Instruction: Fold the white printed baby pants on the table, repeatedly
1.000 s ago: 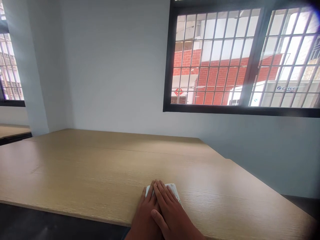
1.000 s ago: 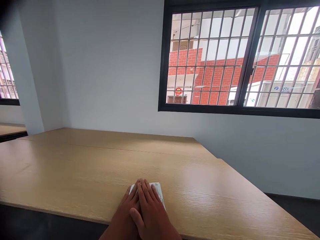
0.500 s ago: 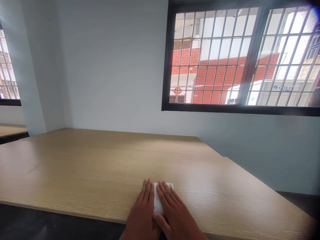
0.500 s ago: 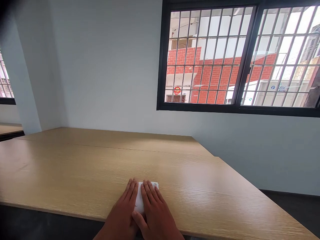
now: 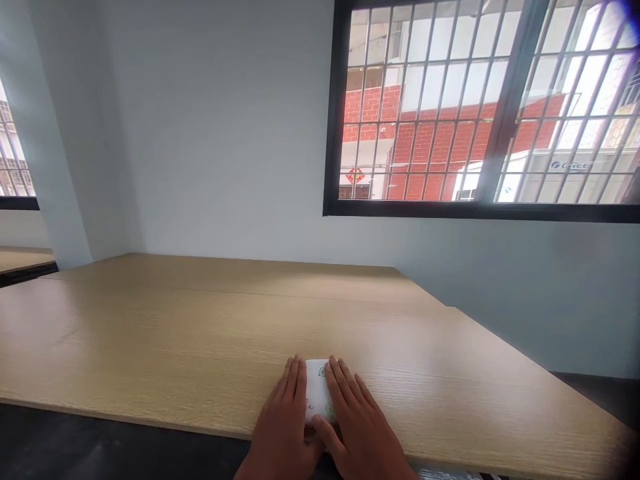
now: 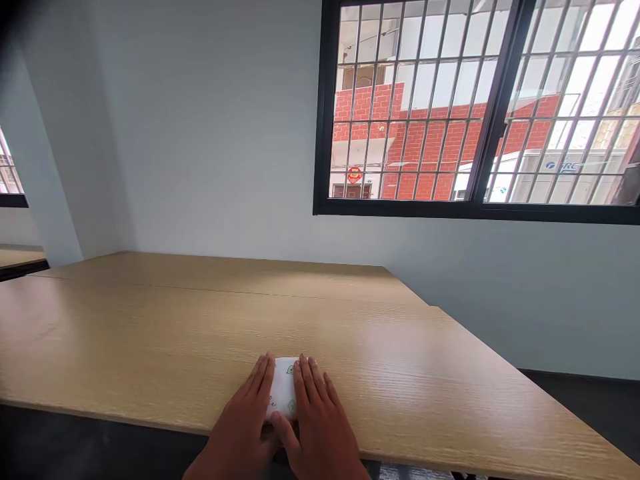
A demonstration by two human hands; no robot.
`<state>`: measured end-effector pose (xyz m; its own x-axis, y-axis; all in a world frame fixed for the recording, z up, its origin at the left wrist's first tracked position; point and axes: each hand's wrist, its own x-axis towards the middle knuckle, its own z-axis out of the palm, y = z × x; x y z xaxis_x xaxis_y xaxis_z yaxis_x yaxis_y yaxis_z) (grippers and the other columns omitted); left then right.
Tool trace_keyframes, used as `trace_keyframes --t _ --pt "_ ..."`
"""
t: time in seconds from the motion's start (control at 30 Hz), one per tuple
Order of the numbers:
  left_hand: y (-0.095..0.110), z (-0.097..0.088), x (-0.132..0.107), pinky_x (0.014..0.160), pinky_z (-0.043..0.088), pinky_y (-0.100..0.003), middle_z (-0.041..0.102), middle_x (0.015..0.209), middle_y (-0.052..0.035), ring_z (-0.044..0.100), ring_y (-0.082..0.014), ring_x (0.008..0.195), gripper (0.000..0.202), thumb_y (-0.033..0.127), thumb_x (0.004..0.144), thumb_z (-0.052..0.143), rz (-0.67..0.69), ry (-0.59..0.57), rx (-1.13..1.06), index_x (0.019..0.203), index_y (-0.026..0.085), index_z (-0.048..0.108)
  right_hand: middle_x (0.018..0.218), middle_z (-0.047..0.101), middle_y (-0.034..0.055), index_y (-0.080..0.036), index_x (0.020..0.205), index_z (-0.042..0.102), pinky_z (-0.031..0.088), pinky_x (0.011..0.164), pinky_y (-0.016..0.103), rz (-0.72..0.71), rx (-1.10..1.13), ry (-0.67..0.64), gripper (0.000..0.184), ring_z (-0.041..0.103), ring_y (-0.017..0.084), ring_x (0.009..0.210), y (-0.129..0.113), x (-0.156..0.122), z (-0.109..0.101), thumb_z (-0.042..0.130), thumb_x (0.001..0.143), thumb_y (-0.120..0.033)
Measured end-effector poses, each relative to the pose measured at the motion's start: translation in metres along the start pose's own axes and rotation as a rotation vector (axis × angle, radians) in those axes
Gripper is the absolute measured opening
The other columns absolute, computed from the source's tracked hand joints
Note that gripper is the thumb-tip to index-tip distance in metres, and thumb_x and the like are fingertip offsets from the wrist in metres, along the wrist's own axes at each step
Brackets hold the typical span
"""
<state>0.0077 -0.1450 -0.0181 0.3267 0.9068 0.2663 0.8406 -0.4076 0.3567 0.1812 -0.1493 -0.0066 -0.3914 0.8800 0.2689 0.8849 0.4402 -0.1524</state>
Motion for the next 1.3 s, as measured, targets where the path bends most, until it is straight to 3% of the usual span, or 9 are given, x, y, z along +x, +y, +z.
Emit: trace_keyframes --t 0.17,0.3,0.43,0.6,0.93,1.13,1.3 --pt "0.0002 -0.0022 -0.0012 0.118 0.022 -0.042 0.008 0.159 -0.0107 0.007 -0.0259 0.147 0.081 0.031 0.084 0.048 0.022 0.014 -0.018 0.152 0.006 0.014 0.158 0.012 0.0033 -0.017 0.154 0.005 0.020 0.119 0.047 0.006 0.004 0.046 0.071 0.013 0.024 0.146 0.0002 -0.0017 -0.0005 0.032 0.099 -0.054" --pt "0.0006 -0.0027 -0.0015 0.116 0.025 -0.045 0.010 0.159 -0.0096 0.008 -0.0277 0.147 0.074 0.034 0.086 0.050 0.007 -0.005 -0.032 0.152 0.015 0.022 0.158 0.011 0.0002 -0.024 0.154 0.013 0.019 0.119 0.048 -0.007 0.010 0.016 0.065 0.012 0.024 0.146 -0.0001 -0.0021 -0.0027 0.032 0.099 -0.054" --pt "-0.0002 -0.0018 -0.0018 0.115 0.026 -0.045 0.010 0.159 -0.0107 0.008 -0.0274 0.147 0.075 0.039 0.089 0.048 0.016 0.015 -0.049 0.153 0.016 0.016 0.158 0.012 0.0018 -0.021 0.154 0.011 0.018 0.119 0.048 0.011 0.014 0.012 0.066 0.011 0.024 0.146 -0.0027 -0.0016 -0.0050 0.029 0.100 -0.054" --pt "0.0022 -0.0061 -0.0027 0.114 0.029 -0.046 0.010 0.160 -0.0082 0.012 -0.0290 0.146 0.070 0.039 0.089 0.050 0.000 0.004 -0.064 0.152 0.027 0.023 0.158 0.009 -0.0009 -0.025 0.153 0.016 0.016 0.119 0.047 0.019 0.006 -0.018 0.062 0.008 0.022 0.146 -0.0033 -0.0006 -0.0053 0.028 0.100 -0.054" --pt "0.0019 -0.0048 -0.0022 0.115 0.027 -0.044 0.008 0.160 -0.0077 0.010 -0.0288 0.147 0.072 0.037 0.087 0.050 -0.015 0.001 -0.085 0.152 0.022 0.023 0.158 0.008 0.0002 -0.023 0.153 0.017 0.016 0.119 0.047 0.029 0.005 -0.033 0.063 0.008 0.022 0.146 -0.0040 -0.0002 -0.0054 0.026 0.100 -0.056" --pt "0.0020 -0.0042 -0.0012 0.119 0.021 -0.041 0.012 0.159 -0.0105 0.009 -0.0264 0.147 0.079 0.036 0.086 0.048 -0.017 -0.009 -0.080 0.152 0.006 0.016 0.158 0.009 0.0017 -0.018 0.153 0.019 0.016 0.120 0.047 0.033 0.000 -0.030 0.066 0.008 0.023 0.146 -0.0023 -0.0005 -0.0034 0.027 0.100 -0.056" --pt "0.0028 -0.0064 -0.0007 0.117 0.024 -0.044 0.009 0.159 -0.0088 0.009 -0.0278 0.147 0.073 0.035 0.087 0.049 -0.026 -0.025 -0.072 0.152 0.016 0.023 0.158 0.009 0.0019 -0.016 0.153 0.016 0.016 0.120 0.047 0.055 -0.007 -0.054 0.068 0.009 0.022 0.146 -0.0039 -0.0007 -0.0063 0.028 0.099 -0.055"
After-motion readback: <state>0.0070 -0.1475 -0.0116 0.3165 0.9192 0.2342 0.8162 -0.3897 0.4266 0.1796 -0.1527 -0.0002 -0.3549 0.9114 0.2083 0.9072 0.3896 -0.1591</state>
